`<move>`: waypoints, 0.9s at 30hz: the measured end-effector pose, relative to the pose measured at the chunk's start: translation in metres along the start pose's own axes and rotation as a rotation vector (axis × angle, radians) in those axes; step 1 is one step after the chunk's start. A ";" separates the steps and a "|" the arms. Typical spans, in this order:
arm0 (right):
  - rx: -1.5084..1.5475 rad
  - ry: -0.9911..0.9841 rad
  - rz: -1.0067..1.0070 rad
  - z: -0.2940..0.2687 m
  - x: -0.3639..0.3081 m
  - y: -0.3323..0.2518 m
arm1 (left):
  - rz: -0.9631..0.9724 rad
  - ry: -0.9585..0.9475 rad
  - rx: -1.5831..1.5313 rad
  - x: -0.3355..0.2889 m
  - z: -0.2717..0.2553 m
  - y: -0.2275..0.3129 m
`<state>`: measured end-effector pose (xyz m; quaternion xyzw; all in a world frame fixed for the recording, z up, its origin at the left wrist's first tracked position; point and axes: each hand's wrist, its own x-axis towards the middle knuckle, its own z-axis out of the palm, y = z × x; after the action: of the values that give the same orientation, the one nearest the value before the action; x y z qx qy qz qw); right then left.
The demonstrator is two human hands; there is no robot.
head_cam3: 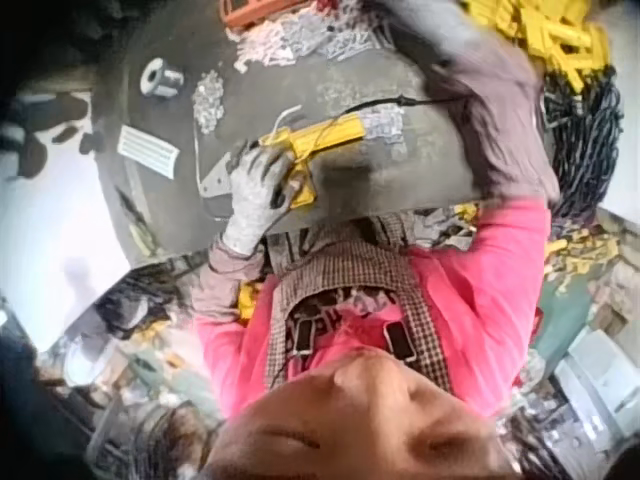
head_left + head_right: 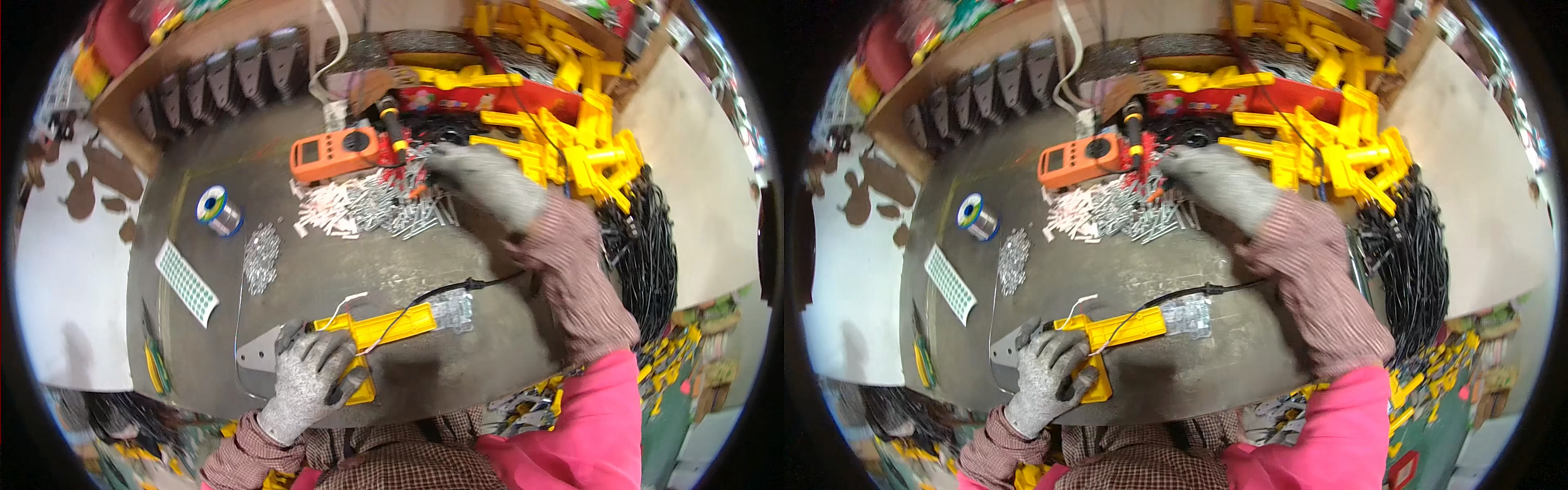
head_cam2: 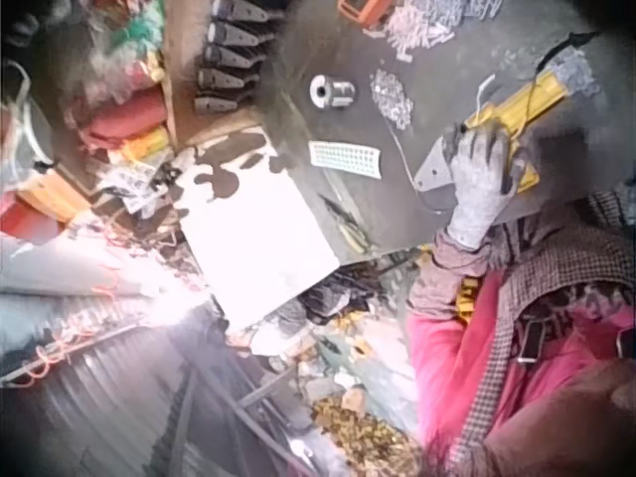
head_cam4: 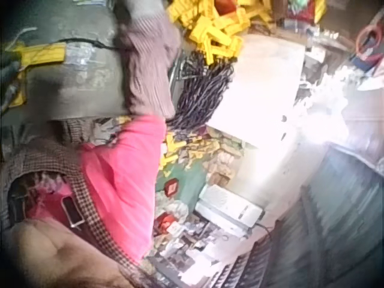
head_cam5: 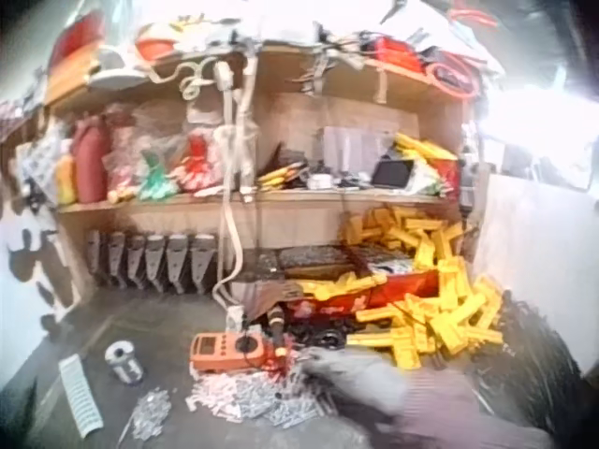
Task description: The person assembles and solders electrical wires and solder wire within a yellow plastic housing, using a soldering iron, multimeter, electric screwdriver, and pliers to connect the components. Screws and plastic parts are also used in the assembly process.
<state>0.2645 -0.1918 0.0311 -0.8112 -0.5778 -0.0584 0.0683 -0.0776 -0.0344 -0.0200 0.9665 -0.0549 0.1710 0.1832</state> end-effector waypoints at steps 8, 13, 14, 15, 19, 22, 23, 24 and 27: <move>0.561 -0.150 0.194 -0.062 -0.059 -0.112 | 0.054 0.020 0.028 -0.008 0.005 -0.004; 1.041 0.324 0.170 -0.035 -0.066 -0.173 | 0.086 -0.007 0.033 -0.011 0.004 -0.005; 1.109 0.378 0.060 -0.021 -0.063 -0.180 | 0.074 -0.001 0.033 -0.010 0.003 -0.004; 0.850 0.249 -0.039 -0.020 -0.055 -0.180 | 0.090 0.006 0.008 -0.009 0.003 -0.004; 0.710 0.069 -0.011 -0.001 -0.049 -0.185 | 0.153 0.049 0.025 -0.014 0.008 -0.007; 0.793 0.180 0.024 -0.001 -0.046 -0.189 | 0.167 0.051 0.014 -0.011 0.005 -0.007; 0.759 0.122 -0.027 -0.005 -0.045 -0.187 | 0.163 0.046 -0.017 -0.010 0.003 -0.007; 0.724 0.068 -0.074 -0.007 -0.044 -0.185 | 0.167 0.045 -0.016 -0.009 0.003 -0.007; 0.678 0.049 -0.109 -0.006 -0.042 -0.186 | 0.151 -0.001 -0.051 -0.006 0.002 -0.006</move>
<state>0.0750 -0.1721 0.0382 -0.7088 -0.6049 0.1141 0.3445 -0.0817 -0.0295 -0.0257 0.9548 -0.1320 0.1823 0.1943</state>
